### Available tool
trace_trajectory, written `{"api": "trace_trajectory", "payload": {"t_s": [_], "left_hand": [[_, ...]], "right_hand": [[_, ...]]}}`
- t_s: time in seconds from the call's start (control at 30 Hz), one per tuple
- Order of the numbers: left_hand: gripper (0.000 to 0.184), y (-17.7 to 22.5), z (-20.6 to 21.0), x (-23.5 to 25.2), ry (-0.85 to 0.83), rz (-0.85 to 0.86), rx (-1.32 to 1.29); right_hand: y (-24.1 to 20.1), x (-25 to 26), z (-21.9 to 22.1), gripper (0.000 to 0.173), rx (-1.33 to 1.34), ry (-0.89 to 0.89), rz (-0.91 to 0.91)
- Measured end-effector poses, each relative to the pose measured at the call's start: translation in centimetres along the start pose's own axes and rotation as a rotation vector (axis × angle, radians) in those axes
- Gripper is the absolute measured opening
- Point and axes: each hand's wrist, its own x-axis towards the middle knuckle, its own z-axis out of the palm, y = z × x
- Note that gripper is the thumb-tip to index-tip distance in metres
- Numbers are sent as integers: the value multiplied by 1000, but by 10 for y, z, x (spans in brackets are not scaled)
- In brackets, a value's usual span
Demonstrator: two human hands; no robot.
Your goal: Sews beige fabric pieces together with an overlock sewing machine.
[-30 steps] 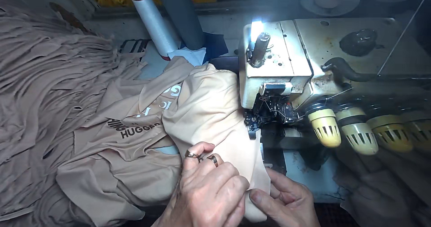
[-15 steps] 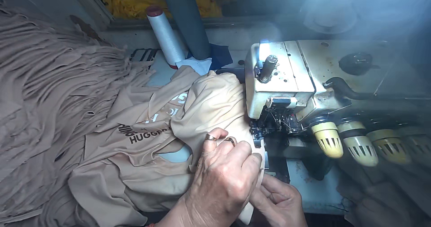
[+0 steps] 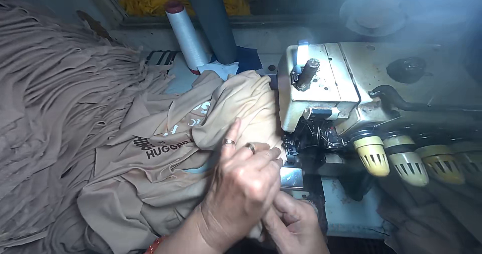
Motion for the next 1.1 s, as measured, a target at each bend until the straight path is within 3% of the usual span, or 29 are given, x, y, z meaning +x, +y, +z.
{"api": "trace_trajectory", "payload": {"t_s": [0.17, 0.33, 0.43, 0.47, 0.53, 0.67, 0.73, 0.83, 0.9, 1.0, 1.1], "left_hand": [[19, -16, -3, 4, -16, -232, -72], [16, -2, -19, -34, 49, -339, -154], [13, 29, -43, -52, -202, -336, -435], [14, 37, -50, -54, -287, -332, -512], [18, 35, -56, -54, -308, -310, -495], [40, -17, -40, -44, -163, -287, -157], [45, -32, -31, -44, -134, -361, -255], [50, -41, -32, -48, -122, -412, -433], [43, -46, -38, -52, -128, -400, -452], [11, -53, -43, -57, -144, -325, -416], [9, -59, -49, -57, -136, -245, -411]], "right_hand": [[-8, 3, 2, 14, 13, -100, 49], [-2, -3, -10, 23, -187, -38, -163], [5, -3, -24, 44, -209, -118, -252], [6, -4, -31, 40, -208, -144, -257], [11, -7, -49, 26, -297, -46, -244], [10, -9, -90, 24, -433, 279, -223], [4, -10, -96, 22, -315, 338, -201], [1, -15, -100, 18, -130, 280, -170], [-2, -16, -99, 14, -33, 251, -137], [-7, -15, -97, 15, 35, 239, -113], [-9, -14, -97, 17, 24, 240, -127]]}}
